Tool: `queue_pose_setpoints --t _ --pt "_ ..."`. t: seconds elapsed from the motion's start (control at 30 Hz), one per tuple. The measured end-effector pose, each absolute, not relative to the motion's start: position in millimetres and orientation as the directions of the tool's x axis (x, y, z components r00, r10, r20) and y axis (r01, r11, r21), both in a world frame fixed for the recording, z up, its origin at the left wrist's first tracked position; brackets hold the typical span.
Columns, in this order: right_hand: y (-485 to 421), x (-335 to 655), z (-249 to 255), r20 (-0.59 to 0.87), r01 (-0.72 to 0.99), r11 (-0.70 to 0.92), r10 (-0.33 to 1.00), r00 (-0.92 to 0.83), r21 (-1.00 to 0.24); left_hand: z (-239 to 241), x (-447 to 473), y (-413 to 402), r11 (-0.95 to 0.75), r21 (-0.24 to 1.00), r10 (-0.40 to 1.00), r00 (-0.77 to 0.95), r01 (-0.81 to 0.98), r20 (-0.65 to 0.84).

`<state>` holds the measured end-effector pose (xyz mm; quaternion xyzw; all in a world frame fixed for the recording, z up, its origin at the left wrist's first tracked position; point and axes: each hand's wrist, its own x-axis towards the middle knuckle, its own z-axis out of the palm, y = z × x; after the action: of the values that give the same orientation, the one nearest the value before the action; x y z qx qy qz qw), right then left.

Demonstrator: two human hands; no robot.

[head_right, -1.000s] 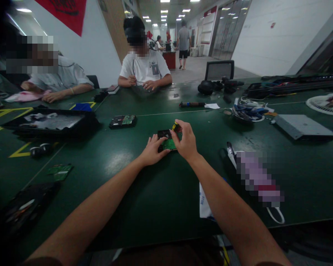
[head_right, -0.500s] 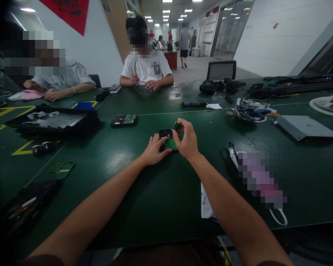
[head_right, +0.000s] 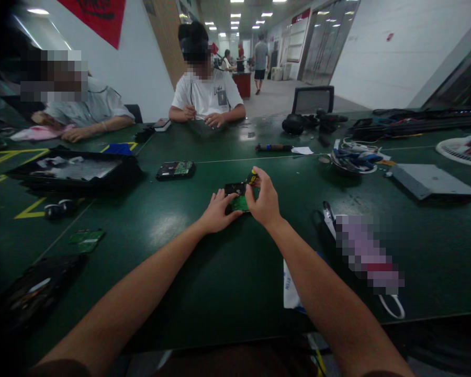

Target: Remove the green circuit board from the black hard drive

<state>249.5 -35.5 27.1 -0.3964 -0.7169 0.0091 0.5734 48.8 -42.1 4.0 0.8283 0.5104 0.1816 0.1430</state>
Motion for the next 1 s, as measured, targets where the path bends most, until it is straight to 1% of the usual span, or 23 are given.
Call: queue_pose_setpoints --t 0.23,0.73,1.0 --pt "-34.4 250.9 25.6 0.825 0.59 0.684 0.562 -0.053 -0.429 3.1 48.5 -41.4 -0.441 0.422 0.896 0.415 0.792 0.158" --pt "-33.5 252.7 24.1 0.816 0.589 0.683 0.574 -0.069 -0.431 2.1 48.6 -41.6 -0.429 0.432 0.902 0.404 0.793 0.154" --pt "-34.4 252.9 26.0 0.821 0.629 0.662 0.567 -0.066 -0.407 1.7 48.7 -41.8 -0.439 0.426 0.898 0.408 0.791 0.165"
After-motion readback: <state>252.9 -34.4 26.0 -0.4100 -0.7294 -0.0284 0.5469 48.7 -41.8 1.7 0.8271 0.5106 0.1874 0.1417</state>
